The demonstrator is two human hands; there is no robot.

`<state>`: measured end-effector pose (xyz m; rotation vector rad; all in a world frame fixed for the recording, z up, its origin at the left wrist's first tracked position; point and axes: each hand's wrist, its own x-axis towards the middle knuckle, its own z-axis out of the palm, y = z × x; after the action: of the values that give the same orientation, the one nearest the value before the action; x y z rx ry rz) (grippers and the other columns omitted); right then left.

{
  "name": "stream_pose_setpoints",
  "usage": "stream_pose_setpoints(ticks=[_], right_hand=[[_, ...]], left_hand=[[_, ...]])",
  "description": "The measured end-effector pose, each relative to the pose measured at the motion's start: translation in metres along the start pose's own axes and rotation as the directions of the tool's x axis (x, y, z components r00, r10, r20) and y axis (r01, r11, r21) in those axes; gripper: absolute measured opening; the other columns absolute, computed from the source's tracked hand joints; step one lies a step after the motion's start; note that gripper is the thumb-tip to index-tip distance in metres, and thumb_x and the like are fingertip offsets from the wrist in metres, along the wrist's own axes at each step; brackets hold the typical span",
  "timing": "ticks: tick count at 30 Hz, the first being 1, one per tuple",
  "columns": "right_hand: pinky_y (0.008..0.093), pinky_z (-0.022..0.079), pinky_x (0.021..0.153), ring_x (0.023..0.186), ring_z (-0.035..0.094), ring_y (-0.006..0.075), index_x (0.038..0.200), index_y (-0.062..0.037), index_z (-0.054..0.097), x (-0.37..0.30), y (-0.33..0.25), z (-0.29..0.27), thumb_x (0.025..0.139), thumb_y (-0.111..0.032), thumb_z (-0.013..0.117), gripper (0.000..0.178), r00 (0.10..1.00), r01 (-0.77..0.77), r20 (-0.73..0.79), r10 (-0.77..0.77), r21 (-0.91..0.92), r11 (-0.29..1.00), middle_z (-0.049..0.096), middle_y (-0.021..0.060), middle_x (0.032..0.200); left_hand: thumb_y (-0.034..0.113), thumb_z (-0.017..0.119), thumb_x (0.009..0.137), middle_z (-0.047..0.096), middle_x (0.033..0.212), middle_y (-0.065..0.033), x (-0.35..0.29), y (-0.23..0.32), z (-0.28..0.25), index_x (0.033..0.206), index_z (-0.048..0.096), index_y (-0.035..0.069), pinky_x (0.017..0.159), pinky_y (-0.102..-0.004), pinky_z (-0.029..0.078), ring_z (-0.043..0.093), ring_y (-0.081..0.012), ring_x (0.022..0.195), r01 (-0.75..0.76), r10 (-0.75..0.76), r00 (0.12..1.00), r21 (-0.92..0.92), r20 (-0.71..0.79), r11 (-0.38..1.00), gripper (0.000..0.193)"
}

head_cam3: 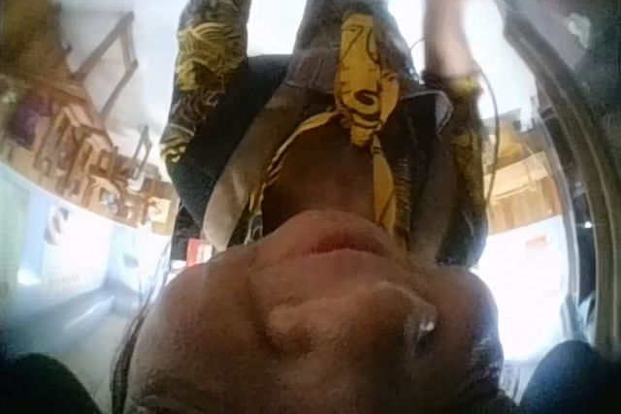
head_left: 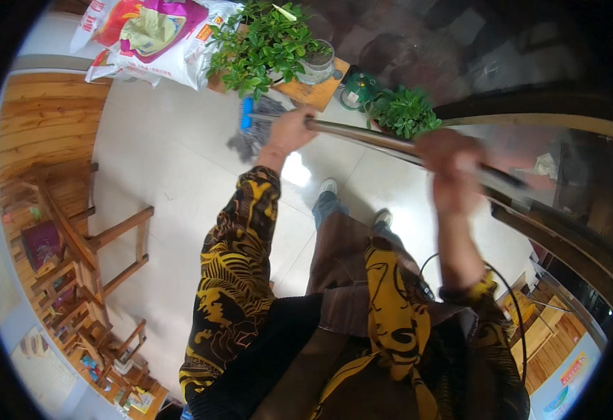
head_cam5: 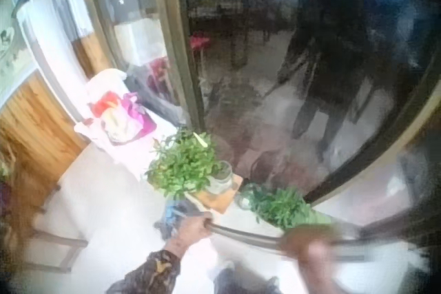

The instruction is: The person mops a tiled floor using a blue mop, moving it back and forth across the surface. The person navigates around wooden chairs and potted plants, covering multiple areas of the room.

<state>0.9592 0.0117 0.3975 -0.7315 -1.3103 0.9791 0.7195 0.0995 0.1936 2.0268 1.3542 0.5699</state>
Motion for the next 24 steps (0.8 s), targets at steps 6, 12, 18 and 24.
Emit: stream_pose_setpoints(ticks=[6, 12, 18, 24], right_hand=[[0.0361, 0.043, 0.083, 0.077, 0.052, 0.0172, 0.08, -0.004, 0.054, -0.126, 0.087, -0.013, 0.091, -0.007, 0.051, 0.012, 0.953, -0.304, 0.042, 0.301, 0.093, 0.948, 0.054, 0.0054, 0.076], [0.0369, 0.035, 0.08, 0.071, 0.041, 0.018, 0.072, -0.0089, 0.046, -0.197, -0.004, -0.089, 0.091, -0.019, 0.051, 0.022, 0.885, -0.434, -0.165, 0.435, 0.047, 0.9, 0.047, 0.0042, 0.071], [0.0394, 0.033, 0.087, 0.072, 0.04, 0.019, 0.069, -0.0084, 0.043, -0.287, -0.091, -0.187, 0.089, -0.019, 0.052, 0.025, 0.823, -0.459, -0.342, 0.454, 0.07, 0.886, 0.044, 0.0044, 0.07], [0.036, 0.033, 0.087, 0.072, 0.037, 0.017, 0.069, -0.0108, 0.039, -0.401, -0.184, -0.251, 0.088, -0.023, 0.054, 0.027, 0.666, -0.487, -0.618, 0.416, 0.062, 0.871, 0.036, 0.0015, 0.07]], left_hand=[[0.02, 0.069, 0.068, 0.061, 0.089, -0.0128, -0.015, -0.135, 0.107, 0.088, 0.058, 0.01, 0.081, -0.0423, 0.046, 0.053, -0.0342, 0.094, -0.018, -0.048, 0.917, 0.162, 0.395, 0.987, 0.024], [0.023, 0.066, 0.071, 0.062, 0.089, -0.0095, -0.058, -0.018, 0.196, 0.086, 0.06, 0.011, 0.081, -0.0436, 0.047, 0.053, -0.0321, 0.096, -0.037, 0.009, 0.845, 0.043, 0.535, 0.998, 0.02], [0.019, 0.064, 0.074, 0.061, 0.088, -0.0069, -0.093, 0.116, 0.297, 0.083, 0.058, 0.01, 0.081, -0.0426, 0.045, 0.053, -0.0292, 0.094, -0.061, 0.043, 0.835, 0.015, 0.549, 0.998, 0.014], [0.018, 0.061, 0.071, 0.061, 0.069, -0.0104, -0.145, 0.233, 0.411, 0.067, 0.059, 0.009, 0.068, -0.0444, 0.047, 0.059, -0.0307, 0.073, -0.161, 0.207, 0.785, -0.131, 0.584, 0.978, 0.01]])
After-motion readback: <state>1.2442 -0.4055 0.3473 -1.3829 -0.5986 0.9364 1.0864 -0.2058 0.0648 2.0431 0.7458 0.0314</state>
